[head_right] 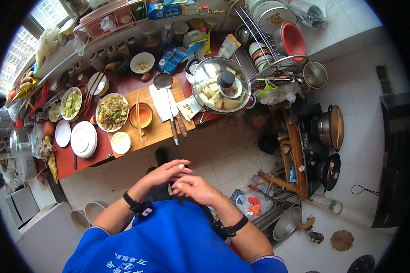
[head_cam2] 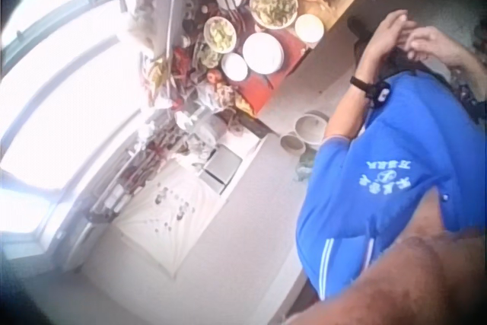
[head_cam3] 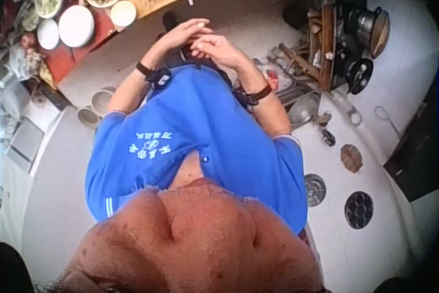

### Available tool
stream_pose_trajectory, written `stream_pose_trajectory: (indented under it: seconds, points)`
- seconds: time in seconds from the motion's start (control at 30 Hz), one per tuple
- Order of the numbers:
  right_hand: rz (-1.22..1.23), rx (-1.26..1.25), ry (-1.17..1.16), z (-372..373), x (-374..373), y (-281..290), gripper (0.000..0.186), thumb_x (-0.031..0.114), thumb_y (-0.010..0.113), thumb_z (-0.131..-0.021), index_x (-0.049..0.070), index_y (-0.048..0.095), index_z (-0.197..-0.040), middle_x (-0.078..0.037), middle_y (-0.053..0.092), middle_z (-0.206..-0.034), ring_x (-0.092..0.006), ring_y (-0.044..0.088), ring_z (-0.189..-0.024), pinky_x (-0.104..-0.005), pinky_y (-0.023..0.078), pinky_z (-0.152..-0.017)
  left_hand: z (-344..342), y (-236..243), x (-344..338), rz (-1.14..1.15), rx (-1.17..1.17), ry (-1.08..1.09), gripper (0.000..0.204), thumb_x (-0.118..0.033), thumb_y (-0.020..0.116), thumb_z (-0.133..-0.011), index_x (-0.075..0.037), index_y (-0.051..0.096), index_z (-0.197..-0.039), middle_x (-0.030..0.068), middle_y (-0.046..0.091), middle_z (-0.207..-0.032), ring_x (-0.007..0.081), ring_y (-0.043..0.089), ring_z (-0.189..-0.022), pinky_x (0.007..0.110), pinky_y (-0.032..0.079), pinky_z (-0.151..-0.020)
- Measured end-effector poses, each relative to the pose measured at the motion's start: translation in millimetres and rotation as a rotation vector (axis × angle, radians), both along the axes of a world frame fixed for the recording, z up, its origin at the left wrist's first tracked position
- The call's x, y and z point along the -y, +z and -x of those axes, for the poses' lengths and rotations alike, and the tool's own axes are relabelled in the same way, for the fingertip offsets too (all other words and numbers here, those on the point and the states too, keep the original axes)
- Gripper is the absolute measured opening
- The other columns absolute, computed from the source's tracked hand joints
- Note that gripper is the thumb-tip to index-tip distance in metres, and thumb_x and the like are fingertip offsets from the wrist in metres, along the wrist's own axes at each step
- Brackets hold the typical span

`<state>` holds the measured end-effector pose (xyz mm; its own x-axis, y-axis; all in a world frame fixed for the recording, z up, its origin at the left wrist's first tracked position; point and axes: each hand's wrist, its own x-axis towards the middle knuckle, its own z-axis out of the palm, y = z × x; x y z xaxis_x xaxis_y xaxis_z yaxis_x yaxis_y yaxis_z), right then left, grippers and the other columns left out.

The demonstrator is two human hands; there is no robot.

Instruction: The person cooks a stir-fry dish in a wok on a portable stove. They add salt, pour beaten eggs into the wok, stir the mixture, and then scoop hot water from a pot into a bowl.

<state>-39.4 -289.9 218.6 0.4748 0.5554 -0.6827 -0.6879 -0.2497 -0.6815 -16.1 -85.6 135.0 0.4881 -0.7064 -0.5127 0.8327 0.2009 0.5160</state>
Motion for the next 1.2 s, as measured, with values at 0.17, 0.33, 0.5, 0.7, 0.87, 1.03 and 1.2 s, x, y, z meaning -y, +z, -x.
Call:
stream_pose_trajectory:
  seconds: [0.17,0.33,0.5,0.7,0.87,1.03,1.2]
  points:
    - [-0.304,-0.221,-0.237,-15.9,-0.5,16.8,0.032,0.028,0.059,-0.104,0.003,0.068,-0.120,-0.006,0.074,-0.107,-0.0178,0.070,-0.098,-0.0300,0.054,-0.083,10.8,62.8,13.6,0.266,-0.069,0.055,0.062,-0.052,0.034,-0.110,-0.007,0.039,-0.153,0.0160,0.058,-0.141,0.0236,0.061,-0.123,0.036,0.051,-0.100]
    - [1.182,0.808,0.094,6.1,30.3,-13.4,0.040,0.026,0.066,-0.096,-0.003,0.063,-0.123,-0.020,0.072,-0.112,-0.0302,0.072,-0.102,-0.0381,0.057,-0.088,21.5,55.2,-50.4,0.248,-0.196,0.080,0.057,-0.044,0.038,-0.111,-0.005,0.038,-0.152,0.0177,0.054,-0.146,0.0259,0.057,-0.131,0.044,0.050,-0.107]
    - [0.967,0.476,0.085,37.0,-36.3,-18.0,0.041,0.027,0.068,-0.095,-0.003,0.064,-0.123,-0.021,0.072,-0.114,-0.0330,0.071,-0.103,-0.0394,0.056,-0.089,41.7,12.9,-116.8,0.033,-0.179,0.063,0.057,-0.043,0.041,-0.111,-0.004,0.040,-0.152,0.0157,0.054,-0.146,0.0257,0.055,-0.132,0.042,0.048,-0.108]
    - [0.062,0.168,0.098,34.2,-167.2,-7.4,0.030,0.018,0.065,-0.097,-0.002,0.065,-0.120,-0.015,0.072,-0.105,-0.0206,0.068,-0.103,-0.0366,0.055,-0.090,40.9,2.0,-147.2,0.188,-0.187,-0.035,0.056,-0.040,0.040,-0.111,-0.003,0.039,-0.153,0.0167,0.054,-0.146,0.0270,0.056,-0.131,0.043,0.046,-0.110]
    - [0.855,0.616,0.082,10.1,-155.8,-15.4,0.034,0.019,0.066,-0.093,-0.001,0.065,-0.119,-0.022,0.068,-0.115,-0.0371,0.065,-0.106,-0.0440,0.053,-0.094,25.8,18.9,-163.5,0.018,0.130,-0.137,0.053,-0.038,0.042,-0.111,-0.008,0.037,-0.155,0.0108,0.054,-0.146,0.0230,0.049,-0.138,0.044,0.047,-0.109]
    - [1.082,0.628,0.053,24.5,-123.3,-4.8,0.038,0.022,0.067,-0.091,0.000,0.065,-0.122,-0.022,0.066,-0.121,-0.0405,0.061,-0.114,-0.0480,0.049,-0.100,16.9,13.1,-186.8,0.000,0.033,-0.170,0.052,-0.035,0.043,-0.111,-0.007,0.037,-0.154,0.0152,0.055,-0.146,0.0252,0.056,-0.133,0.042,0.049,-0.108]
    - [1.095,0.564,0.139,43.8,-142.3,1.6,0.039,0.023,0.067,-0.092,0.001,0.064,-0.124,-0.022,0.065,-0.122,-0.0401,0.061,-0.116,-0.0475,0.049,-0.101,12.5,9.6,-198.1,-0.040,0.053,-0.185,0.055,-0.038,0.043,-0.111,-0.005,0.036,-0.154,0.0150,0.055,-0.146,0.0254,0.055,-0.133,0.041,0.048,-0.107]
